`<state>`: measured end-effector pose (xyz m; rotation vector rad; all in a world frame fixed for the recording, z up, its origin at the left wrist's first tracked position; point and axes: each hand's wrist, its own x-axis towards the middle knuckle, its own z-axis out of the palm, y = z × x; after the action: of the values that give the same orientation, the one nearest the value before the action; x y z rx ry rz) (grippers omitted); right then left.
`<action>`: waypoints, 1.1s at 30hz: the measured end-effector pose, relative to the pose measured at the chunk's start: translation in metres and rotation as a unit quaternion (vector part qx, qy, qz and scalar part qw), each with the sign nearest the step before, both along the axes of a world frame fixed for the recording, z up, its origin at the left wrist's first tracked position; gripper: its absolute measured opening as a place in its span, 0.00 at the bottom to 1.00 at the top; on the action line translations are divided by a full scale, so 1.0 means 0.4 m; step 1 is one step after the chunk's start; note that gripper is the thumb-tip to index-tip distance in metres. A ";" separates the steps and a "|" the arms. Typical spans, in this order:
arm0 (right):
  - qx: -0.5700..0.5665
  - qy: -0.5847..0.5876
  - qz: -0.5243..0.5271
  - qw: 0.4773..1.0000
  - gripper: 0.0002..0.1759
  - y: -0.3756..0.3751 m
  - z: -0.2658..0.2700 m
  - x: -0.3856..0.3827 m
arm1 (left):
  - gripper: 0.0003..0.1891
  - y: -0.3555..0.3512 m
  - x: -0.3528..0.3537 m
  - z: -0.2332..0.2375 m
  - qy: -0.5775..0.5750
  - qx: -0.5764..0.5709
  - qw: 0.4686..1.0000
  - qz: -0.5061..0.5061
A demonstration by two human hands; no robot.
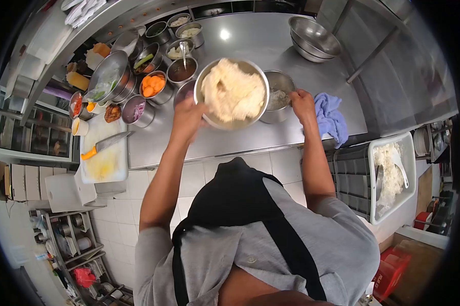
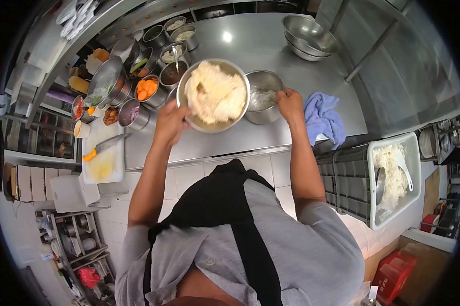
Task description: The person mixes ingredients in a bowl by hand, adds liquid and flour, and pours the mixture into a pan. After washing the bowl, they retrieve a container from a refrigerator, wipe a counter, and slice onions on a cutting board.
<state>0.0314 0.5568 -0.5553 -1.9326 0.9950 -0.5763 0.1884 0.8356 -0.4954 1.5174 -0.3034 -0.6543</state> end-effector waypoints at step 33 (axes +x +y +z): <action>0.225 -0.119 -0.036 0.966 0.11 -0.099 -0.032 -0.054 | 0.02 -0.415 -0.051 -0.022 -0.681 -0.034 0.731 -0.010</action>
<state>0.0098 0.5171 -0.5683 -1.3969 0.9483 -0.5515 0.1678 0.6695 -0.5042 1.6714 -1.4307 0.6120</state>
